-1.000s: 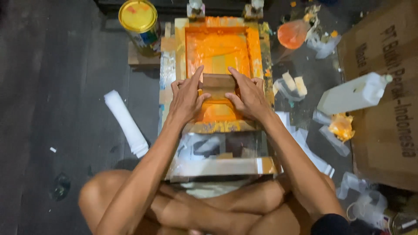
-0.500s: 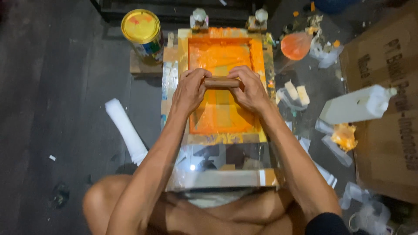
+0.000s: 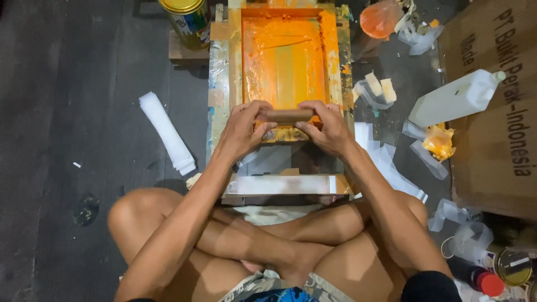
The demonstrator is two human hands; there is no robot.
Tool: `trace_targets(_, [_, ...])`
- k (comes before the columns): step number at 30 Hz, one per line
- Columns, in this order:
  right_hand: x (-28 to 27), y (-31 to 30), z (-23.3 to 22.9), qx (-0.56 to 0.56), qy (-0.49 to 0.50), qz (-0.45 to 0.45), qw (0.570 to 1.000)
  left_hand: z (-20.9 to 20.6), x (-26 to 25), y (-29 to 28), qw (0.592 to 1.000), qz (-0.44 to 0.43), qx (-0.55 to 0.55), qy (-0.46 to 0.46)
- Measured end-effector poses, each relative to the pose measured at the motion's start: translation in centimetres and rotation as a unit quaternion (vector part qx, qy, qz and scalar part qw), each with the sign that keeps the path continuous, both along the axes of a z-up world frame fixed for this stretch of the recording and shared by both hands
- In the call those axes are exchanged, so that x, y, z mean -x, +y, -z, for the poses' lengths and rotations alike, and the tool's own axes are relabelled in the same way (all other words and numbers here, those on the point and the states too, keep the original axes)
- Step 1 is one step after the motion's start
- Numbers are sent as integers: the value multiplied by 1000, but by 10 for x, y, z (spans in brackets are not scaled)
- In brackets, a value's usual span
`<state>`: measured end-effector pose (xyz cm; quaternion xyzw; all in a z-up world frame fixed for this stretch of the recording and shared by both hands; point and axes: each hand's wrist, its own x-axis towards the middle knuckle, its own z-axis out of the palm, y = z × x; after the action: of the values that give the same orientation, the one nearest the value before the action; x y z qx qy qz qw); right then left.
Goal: The person sits cross-legged on the floor and uses a squeegee to spread orange ink across a screen printing frame. They repeatedly pull the ink across the mesh, place a white strip of material underneath the frame, and then lift the frame to reveal the printed item.
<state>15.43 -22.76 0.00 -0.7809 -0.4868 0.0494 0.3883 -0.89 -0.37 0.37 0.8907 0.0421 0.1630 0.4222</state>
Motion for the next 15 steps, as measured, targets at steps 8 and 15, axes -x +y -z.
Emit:
trace_targets(8, [-29,42,-16,19,-62,12,998,9,-52,24,995,-68,-62,-37])
trace_targets(15, [-85,94,-9,12,-117,48,992,9,-113,63,990,-116,-68,-50])
